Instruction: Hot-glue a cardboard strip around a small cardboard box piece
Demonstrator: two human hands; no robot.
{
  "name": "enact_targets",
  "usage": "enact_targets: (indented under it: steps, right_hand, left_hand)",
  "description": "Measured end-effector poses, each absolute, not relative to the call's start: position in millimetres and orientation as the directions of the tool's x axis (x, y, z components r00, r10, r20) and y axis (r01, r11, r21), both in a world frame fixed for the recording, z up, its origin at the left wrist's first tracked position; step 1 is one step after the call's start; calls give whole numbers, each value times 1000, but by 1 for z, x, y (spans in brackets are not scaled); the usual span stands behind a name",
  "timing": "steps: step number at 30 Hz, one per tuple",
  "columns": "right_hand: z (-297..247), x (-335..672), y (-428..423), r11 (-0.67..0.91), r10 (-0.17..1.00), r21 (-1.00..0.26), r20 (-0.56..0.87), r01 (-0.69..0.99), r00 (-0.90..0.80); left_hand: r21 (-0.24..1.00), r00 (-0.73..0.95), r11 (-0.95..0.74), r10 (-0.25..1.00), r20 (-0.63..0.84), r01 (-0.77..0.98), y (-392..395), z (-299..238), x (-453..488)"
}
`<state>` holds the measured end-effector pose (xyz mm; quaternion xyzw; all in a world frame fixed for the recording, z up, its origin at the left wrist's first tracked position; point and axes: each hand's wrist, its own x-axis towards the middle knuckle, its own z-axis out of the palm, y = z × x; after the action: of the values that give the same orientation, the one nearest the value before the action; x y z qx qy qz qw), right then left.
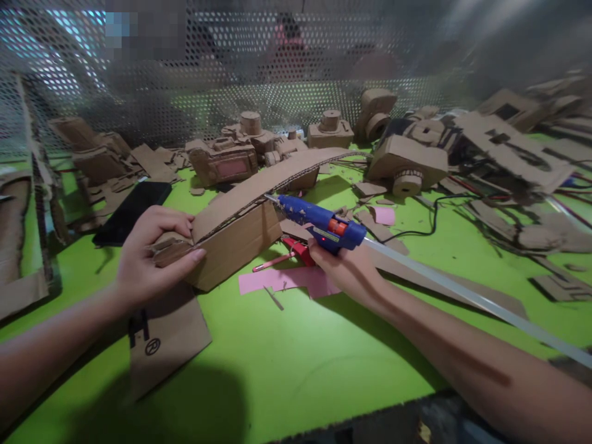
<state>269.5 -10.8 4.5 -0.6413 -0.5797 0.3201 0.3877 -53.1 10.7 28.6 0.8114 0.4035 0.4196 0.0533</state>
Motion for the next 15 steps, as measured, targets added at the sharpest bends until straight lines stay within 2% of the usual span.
enact_targets:
  steps: [4, 15]
  right_hand:
    - [12, 266, -12, -91, 993, -899, -48, 428, 109]
    - [22, 257, -14, -97, 992, -886, -49, 454, 117]
  left_hand:
    - [415, 319, -670, 693, 647, 615, 11, 28, -53]
    - [396, 327, -710, 650, 686, 582, 11, 25, -53]
